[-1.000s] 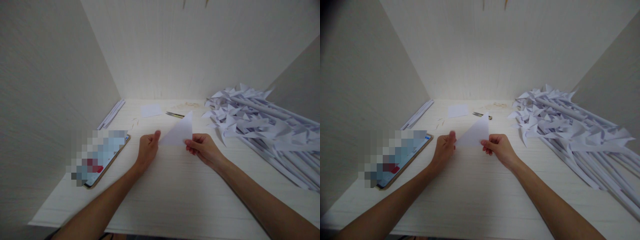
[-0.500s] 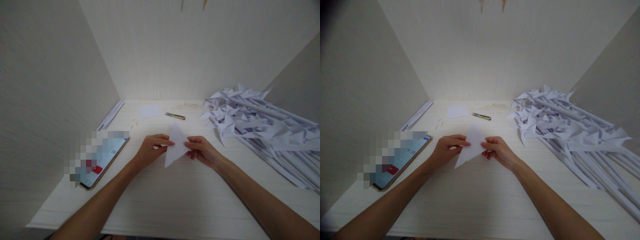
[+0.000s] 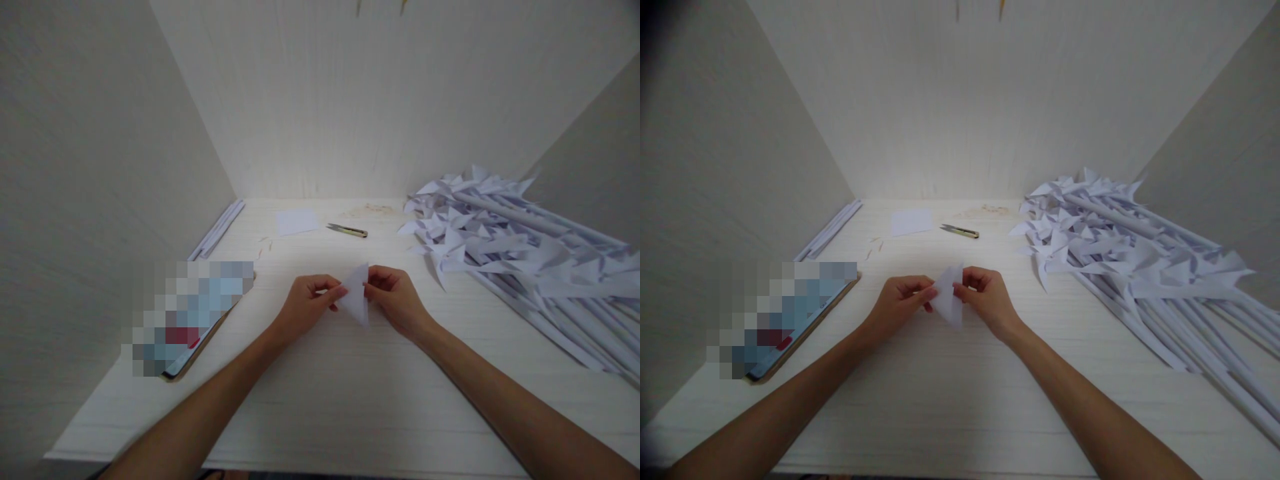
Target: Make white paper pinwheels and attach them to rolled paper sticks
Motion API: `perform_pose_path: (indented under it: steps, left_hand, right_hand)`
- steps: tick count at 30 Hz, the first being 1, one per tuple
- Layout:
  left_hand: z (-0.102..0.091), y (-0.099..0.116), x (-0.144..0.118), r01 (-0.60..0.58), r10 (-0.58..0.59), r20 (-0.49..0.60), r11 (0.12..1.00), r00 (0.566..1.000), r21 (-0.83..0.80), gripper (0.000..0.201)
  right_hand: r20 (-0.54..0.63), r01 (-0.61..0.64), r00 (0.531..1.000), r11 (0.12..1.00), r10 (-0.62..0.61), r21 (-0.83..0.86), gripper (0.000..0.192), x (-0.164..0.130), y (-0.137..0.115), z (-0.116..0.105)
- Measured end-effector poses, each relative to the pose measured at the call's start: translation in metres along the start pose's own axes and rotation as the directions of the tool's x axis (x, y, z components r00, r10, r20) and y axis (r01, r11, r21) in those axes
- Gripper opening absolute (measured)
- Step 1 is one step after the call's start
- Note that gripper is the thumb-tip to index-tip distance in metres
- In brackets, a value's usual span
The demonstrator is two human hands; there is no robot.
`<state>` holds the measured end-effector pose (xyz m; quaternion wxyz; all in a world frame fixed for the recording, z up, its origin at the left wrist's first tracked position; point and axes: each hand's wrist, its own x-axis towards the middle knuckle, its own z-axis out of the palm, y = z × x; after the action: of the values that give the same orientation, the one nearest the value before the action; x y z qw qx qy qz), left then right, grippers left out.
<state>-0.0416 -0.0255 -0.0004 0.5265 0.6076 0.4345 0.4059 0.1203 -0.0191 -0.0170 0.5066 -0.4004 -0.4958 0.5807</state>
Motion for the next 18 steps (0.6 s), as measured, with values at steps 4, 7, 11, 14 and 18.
perform_pose_path:
  steps: [4,7,11,14,18]
  left_hand:
    - [-0.001,-0.001,0.001,0.061,-0.062,-0.022,0.996,0.998,-0.071,0.020]
    - [-0.001,0.001,0.001,0.104,-0.106,-0.008,0.987,0.994,-0.123,0.027]
    - [0.001,0.004,0.000,0.142,-0.139,0.033,0.977,0.990,-0.157,0.033]
    - [0.002,0.004,-0.001,0.167,-0.157,0.070,0.971,0.985,-0.168,0.032]
    - [0.002,0.003,-0.002,0.202,-0.185,0.107,0.961,0.977,-0.187,0.029]
  right_hand:
    - [0.089,-0.033,0.996,0.996,0.026,0.085,0.018,-0.002,-0.004,0.001]
    - [0.104,-0.059,0.994,0.982,0.041,0.180,0.024,-0.002,-0.007,-0.001]
    - [0.105,-0.087,0.992,0.968,0.064,0.235,0.024,-0.002,-0.009,-0.003]
    - [0.115,-0.070,0.992,0.971,0.045,0.228,0.022,-0.002,-0.011,-0.003]
    - [0.184,-0.051,0.983,0.975,0.011,0.216,0.021,-0.002,-0.014,-0.003]
